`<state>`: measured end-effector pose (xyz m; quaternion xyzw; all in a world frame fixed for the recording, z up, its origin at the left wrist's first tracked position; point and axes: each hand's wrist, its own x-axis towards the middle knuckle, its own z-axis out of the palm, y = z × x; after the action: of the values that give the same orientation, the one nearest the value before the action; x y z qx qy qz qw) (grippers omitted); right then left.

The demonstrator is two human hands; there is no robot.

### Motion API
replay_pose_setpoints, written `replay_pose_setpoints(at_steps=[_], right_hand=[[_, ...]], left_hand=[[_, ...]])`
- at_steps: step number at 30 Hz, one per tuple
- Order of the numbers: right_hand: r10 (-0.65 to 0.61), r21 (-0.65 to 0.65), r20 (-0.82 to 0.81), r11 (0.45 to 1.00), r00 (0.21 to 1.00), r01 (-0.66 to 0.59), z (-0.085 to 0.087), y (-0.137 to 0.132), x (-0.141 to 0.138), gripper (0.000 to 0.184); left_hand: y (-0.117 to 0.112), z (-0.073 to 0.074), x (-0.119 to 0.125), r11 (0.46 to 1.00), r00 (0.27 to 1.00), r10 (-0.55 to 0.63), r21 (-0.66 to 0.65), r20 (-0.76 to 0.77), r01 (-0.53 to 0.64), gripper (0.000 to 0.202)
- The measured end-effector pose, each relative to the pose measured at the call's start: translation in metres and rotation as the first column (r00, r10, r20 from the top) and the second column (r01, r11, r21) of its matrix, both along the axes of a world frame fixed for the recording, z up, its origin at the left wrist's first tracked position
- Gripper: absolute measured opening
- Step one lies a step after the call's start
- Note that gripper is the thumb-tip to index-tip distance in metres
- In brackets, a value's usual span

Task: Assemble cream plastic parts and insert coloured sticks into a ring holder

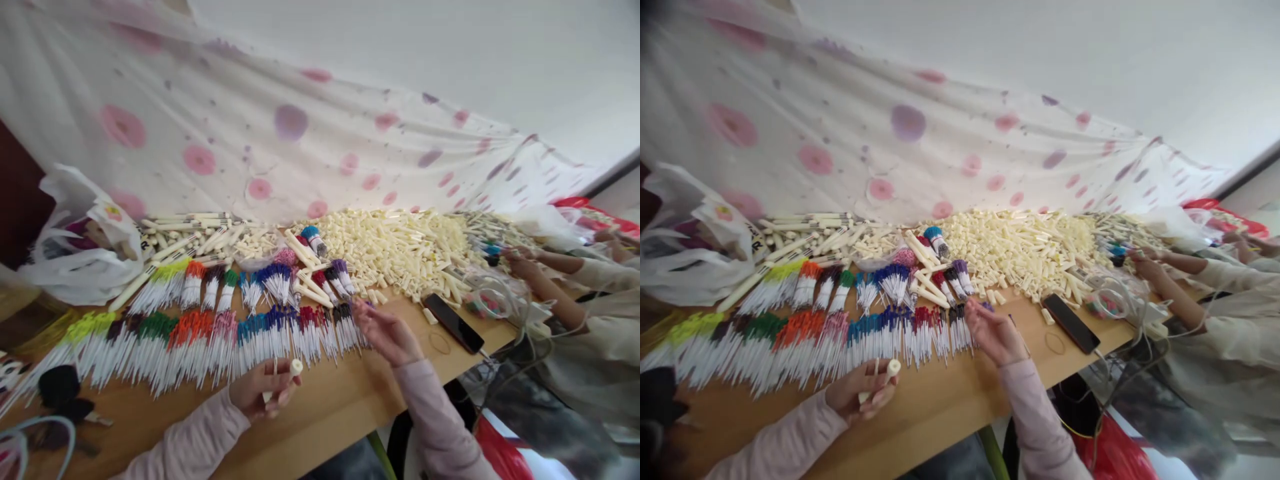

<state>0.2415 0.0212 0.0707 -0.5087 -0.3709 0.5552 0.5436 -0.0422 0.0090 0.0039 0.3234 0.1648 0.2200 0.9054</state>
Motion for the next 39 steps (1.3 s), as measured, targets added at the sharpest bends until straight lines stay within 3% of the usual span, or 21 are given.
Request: replay_pose_setpoints(at_steps=[1, 2, 4, 6, 9, 14, 22, 30, 39], right_hand=[[0.033, -0.021, -0.138, 0.999, 0.990, -0.036, -0.006, -0.007, -0.017, 0.027], [0.056, -0.046, -0.370, 0.996, 0.927, -0.078, -0.012, -0.013, -0.034, 0.030], [0.035, -0.086, -0.698, 0.987, 0.715, -0.132, -0.023, -0.023, -0.062, 0.035], [-0.031, -0.141, -0.832, 0.978, 0.554, -0.157, -0.031, -0.030, -0.083, 0.037], [-0.127, -0.239, -0.861, 0.956, 0.493, -0.172, -0.037, -0.037, -0.101, 0.028], [-0.137, -0.283, -0.863, 0.928, 0.486, -0.241, -0.041, -0.049, -0.111, 0.014], [-0.035, -0.220, -0.773, 0.952, 0.633, -0.215, -0.035, -0.061, -0.115, 0.033], [0.124, -0.098, -0.760, 0.948, 0.638, -0.301, -0.040, -0.067, -0.112, 0.024], [0.143, -0.128, -0.752, 0.926, 0.644, -0.355, -0.035, -0.072, -0.111, 0.036]], left_hand=[[0.000, 0.001, -0.003, 1.000, 1.000, -0.003, -0.007, 0.012, 0.003, 0.039], [0.000, 0.001, -0.007, 1.000, 1.000, -0.009, -0.015, 0.025, 0.009, 0.038], [-0.002, 0.002, -0.013, 0.999, 0.999, -0.017, -0.028, 0.044, 0.018, 0.035], [-0.003, 0.003, -0.017, 0.999, 0.999, -0.018, -0.038, 0.049, 0.020, 0.032], [-0.003, 0.004, -0.019, 0.999, 0.999, -0.010, -0.053, 0.039, 0.013, 0.029], [-0.001, 0.005, -0.019, 0.997, 1.000, 0.001, -0.083, 0.013, 0.000, 0.028], [-0.001, 0.009, -0.021, 0.995, 1.000, 0.007, -0.101, -0.021, -0.009, 0.027], [-0.001, 0.013, -0.022, 0.993, 1.000, -0.003, -0.115, -0.028, 0.000, 0.027], [-0.002, 0.017, -0.021, 0.995, 0.998, -0.003, -0.100, -0.057, -0.003, 0.030]])
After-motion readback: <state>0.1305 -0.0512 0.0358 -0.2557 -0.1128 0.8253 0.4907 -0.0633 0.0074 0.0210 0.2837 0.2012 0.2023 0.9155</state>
